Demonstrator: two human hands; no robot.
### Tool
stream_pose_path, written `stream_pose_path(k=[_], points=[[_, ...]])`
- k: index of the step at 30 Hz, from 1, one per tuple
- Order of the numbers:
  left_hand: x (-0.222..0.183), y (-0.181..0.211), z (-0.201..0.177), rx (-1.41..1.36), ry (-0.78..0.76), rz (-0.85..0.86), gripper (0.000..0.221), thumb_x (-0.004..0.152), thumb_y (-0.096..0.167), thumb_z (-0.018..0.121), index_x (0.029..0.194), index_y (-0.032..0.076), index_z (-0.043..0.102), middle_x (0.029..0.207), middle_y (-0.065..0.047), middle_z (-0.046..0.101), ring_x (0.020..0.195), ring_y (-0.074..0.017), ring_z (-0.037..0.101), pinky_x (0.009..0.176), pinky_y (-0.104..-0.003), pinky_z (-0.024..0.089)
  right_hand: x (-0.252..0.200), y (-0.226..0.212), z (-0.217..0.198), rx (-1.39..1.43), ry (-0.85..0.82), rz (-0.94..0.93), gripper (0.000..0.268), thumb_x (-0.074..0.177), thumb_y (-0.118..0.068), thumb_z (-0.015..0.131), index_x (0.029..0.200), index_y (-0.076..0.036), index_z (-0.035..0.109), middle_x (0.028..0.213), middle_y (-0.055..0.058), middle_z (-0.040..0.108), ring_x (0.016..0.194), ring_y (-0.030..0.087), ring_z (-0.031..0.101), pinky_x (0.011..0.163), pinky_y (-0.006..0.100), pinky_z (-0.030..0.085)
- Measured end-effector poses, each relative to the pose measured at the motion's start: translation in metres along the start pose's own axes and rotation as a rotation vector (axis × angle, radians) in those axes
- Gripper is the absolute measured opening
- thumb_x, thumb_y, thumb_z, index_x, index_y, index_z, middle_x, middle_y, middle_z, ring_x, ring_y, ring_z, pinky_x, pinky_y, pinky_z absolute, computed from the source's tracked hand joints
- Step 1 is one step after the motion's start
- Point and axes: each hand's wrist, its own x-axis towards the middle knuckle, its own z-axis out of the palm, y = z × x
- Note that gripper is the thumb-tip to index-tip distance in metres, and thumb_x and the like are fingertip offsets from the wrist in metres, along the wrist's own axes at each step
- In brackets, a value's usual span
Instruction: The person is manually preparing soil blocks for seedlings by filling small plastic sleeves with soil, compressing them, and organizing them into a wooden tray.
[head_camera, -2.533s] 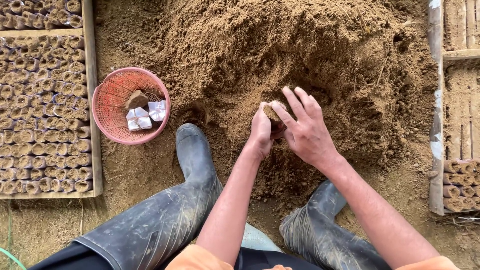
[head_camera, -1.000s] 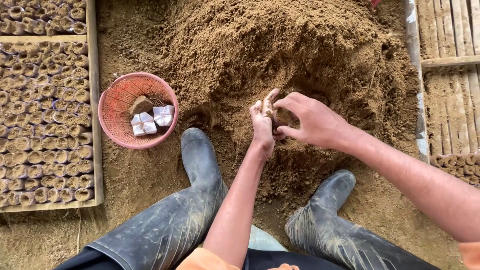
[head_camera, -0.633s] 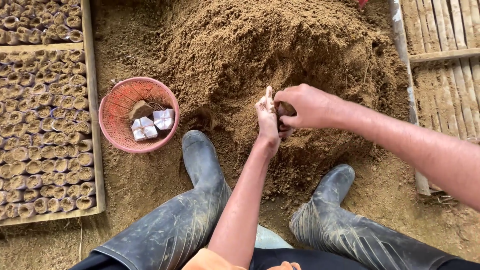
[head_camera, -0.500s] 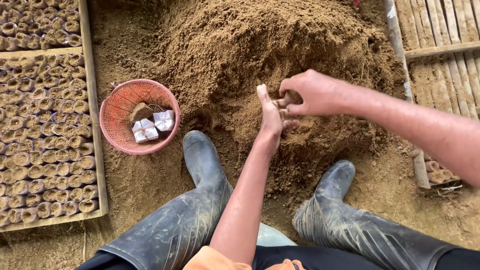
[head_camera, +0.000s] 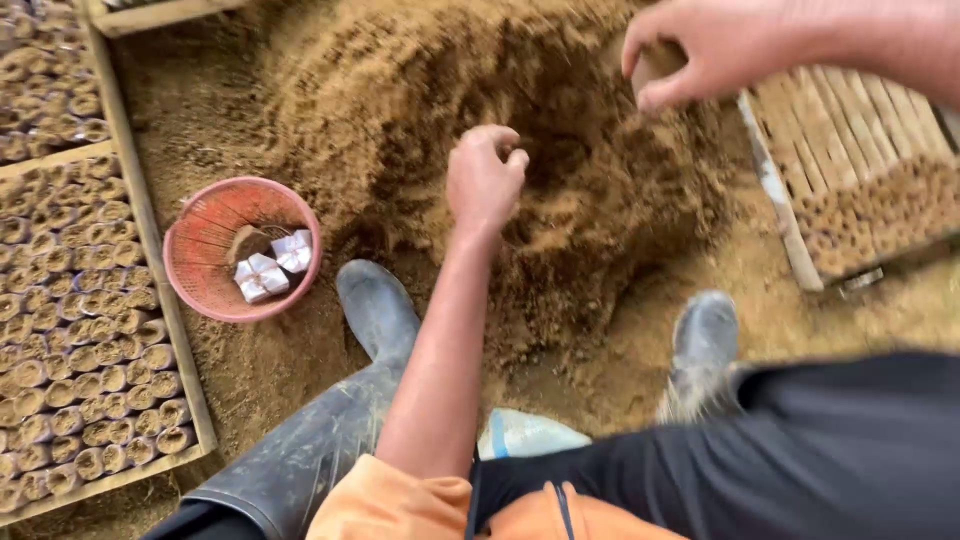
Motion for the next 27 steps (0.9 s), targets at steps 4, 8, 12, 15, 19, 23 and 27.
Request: stream_pose_path(k=[4,8,12,15,19,23,27], points=[[0.006,-0.032,0.04,0.174,0.168,0.161,0.048,0.085,0.04,0.069,0.126,0.015,0.067,0.145,-0.014,0.053,0.131,-0.0352,0.049,0.098,-0.05,0.047,-0.031,0.018,-0.027,-0.175,0.012,0.097,0.039,0.092,-0.03,0.073,0.127,-0.013,0.066,0.109,0.013,0.077,0.094,0.024,0.077,0.078,0.033,0.068],[-0.026,-0.071,0.08,0.344,0.09,-0.016,0.08,0.099,0.053,0.045,0.156,0.001,0.021,0.163,-0.029,0.005,0.15,-0.0485,0.001,0.11,-0.072,0.01,-0.034,0.091,-0.004,-0.073,0.06,0.12,0.039,0.088,-0.027,0.07,0.125,-0.014,0.066,0.117,0.011,0.075,0.102,0.025,0.075,0.092,0.04,0.063],[-0.044,-0.129,0.144,0.533,0.32,0.017,0.086,0.105,0.059,0.03,0.163,0.001,0.004,0.168,-0.023,-0.01,0.154,-0.0455,-0.007,0.115,-0.075,0.008,-0.044,0.161,0.007,0.054,0.057,0.283,0.039,0.093,-0.024,0.069,0.13,-0.014,0.062,0.121,0.014,0.073,0.111,0.025,0.072,0.099,0.04,0.062],[-0.037,-0.137,0.158,0.481,0.398,-0.019,0.084,0.108,0.054,0.034,0.165,0.005,-0.004,0.169,-0.015,-0.017,0.156,-0.0361,-0.015,0.122,-0.069,-0.006,-0.054,0.219,0.021,0.125,0.093,0.382,0.038,0.095,-0.021,0.07,0.131,-0.011,0.064,0.115,0.016,0.073,0.104,0.026,0.071,0.092,0.032,0.063],[-0.013,-0.133,0.17,0.529,0.436,-0.197,0.08,0.109,0.067,0.007,0.166,0.013,-0.008,0.166,-0.005,-0.028,0.156,-0.0266,-0.021,0.123,-0.068,-0.009,-0.06,0.317,0.047,0.328,0.161,0.511,0.034,0.094,-0.015,0.071,0.128,-0.008,0.065,0.118,0.016,0.071,0.113,0.027,0.065,0.102,0.044,0.054],[-0.003,-0.114,0.168,0.613,0.592,-0.271,0.092,0.098,0.069,-0.002,0.166,0.011,0.016,0.17,-0.011,0.004,0.157,-0.0321,0.003,0.123,-0.061,-0.003,-0.063,0.436,0.095,0.345,0.293,0.62,0.034,0.094,-0.018,0.076,0.124,-0.004,0.066,0.119,0.022,0.068,0.112,0.035,0.064,0.098,0.052,0.054],[0.0,-0.098,0.166,0.73,0.769,-0.09,0.08,0.111,0.052,0.005,0.156,-0.002,0.044,0.161,-0.023,0.035,0.147,-0.0399,0.031,0.113,-0.068,0.021,-0.071,0.538,0.167,0.341,0.367,0.759,0.032,0.091,-0.017,0.081,0.121,-0.008,0.071,0.118,0.022,0.07,0.105,0.036,0.067,0.092,0.052,0.055]])
